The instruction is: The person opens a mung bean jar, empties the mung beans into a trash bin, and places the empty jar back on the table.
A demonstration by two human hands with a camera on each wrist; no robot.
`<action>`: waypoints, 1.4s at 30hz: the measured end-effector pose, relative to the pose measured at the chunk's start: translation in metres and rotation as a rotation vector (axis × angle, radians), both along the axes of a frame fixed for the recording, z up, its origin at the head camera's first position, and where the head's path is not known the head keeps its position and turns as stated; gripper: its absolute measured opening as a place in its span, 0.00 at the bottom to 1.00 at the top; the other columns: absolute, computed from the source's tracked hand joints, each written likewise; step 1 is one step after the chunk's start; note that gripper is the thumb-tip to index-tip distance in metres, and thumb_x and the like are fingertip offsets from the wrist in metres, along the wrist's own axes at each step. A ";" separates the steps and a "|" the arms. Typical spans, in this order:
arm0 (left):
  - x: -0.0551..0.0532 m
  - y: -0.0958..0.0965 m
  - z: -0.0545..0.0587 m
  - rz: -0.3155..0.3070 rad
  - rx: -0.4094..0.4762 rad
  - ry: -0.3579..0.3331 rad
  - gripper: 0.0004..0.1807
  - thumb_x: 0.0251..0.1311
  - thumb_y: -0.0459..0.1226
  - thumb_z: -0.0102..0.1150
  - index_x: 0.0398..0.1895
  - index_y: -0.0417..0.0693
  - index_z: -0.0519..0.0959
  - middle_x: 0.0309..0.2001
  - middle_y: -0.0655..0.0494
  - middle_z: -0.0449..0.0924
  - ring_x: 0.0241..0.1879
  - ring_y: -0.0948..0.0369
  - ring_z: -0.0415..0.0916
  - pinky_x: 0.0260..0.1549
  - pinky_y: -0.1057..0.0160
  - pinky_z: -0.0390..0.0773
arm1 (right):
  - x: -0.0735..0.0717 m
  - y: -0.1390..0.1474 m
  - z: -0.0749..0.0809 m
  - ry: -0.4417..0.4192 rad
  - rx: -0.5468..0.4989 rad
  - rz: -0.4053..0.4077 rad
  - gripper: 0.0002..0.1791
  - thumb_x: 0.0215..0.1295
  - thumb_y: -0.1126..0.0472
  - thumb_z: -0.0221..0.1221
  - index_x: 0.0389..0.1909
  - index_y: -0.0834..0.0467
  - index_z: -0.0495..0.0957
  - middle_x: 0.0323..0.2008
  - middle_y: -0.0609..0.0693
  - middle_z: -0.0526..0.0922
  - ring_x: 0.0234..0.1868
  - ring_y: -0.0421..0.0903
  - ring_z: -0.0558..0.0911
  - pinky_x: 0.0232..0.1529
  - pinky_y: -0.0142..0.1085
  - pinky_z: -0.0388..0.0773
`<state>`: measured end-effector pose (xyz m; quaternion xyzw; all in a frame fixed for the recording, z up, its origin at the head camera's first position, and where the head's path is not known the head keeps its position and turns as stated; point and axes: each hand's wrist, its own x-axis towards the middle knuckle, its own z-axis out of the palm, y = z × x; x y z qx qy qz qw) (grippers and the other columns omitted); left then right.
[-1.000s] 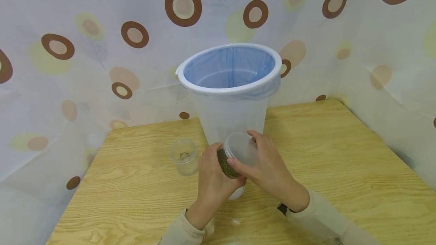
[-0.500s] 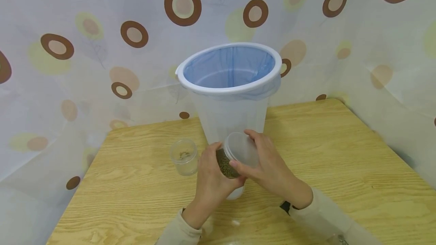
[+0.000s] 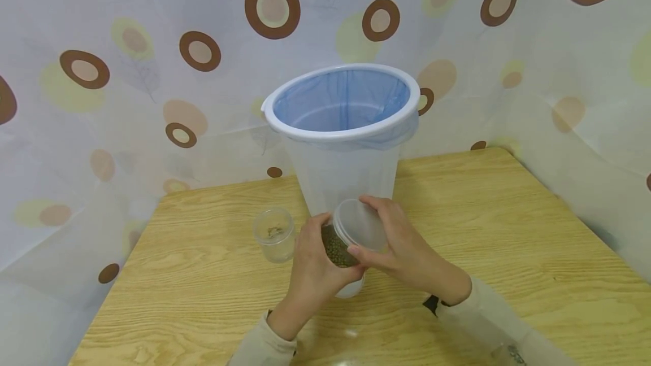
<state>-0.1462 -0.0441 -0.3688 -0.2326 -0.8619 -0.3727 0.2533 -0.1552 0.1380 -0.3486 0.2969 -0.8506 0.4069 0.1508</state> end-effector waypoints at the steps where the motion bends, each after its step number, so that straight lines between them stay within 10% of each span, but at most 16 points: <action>1: 0.000 0.000 0.000 -0.004 0.000 -0.006 0.49 0.31 0.43 0.82 0.57 0.38 0.64 0.50 0.47 0.71 0.49 0.53 0.71 0.46 0.53 0.73 | 0.000 0.001 0.000 0.004 0.003 0.014 0.42 0.60 0.46 0.63 0.66 0.64 0.57 0.61 0.61 0.64 0.56 0.57 0.67 0.43 0.50 0.75; 26: -0.001 -0.009 0.005 -0.172 0.099 -0.266 0.46 0.35 0.41 0.80 0.60 0.46 0.64 0.53 0.55 0.70 0.53 0.59 0.69 0.53 0.52 0.70 | -0.013 0.024 0.002 0.001 0.025 0.252 0.44 0.56 0.55 0.68 0.69 0.57 0.56 0.64 0.53 0.64 0.61 0.50 0.67 0.56 0.49 0.69; 36: -0.003 0.003 -0.002 0.008 -0.063 0.054 0.51 0.26 0.45 0.84 0.57 0.39 0.65 0.50 0.47 0.73 0.48 0.53 0.73 0.46 0.53 0.75 | 0.000 0.001 0.007 -0.183 0.025 -0.101 0.45 0.62 0.39 0.59 0.69 0.65 0.57 0.63 0.63 0.67 0.58 0.58 0.71 0.52 0.53 0.73; 42: -0.002 0.006 -0.002 0.030 -0.082 0.111 0.52 0.23 0.45 0.85 0.56 0.40 0.65 0.49 0.47 0.73 0.48 0.52 0.72 0.47 0.51 0.74 | 0.004 -0.004 0.012 -0.212 0.051 -0.176 0.47 0.58 0.38 0.62 0.68 0.66 0.59 0.62 0.63 0.68 0.58 0.59 0.72 0.53 0.54 0.73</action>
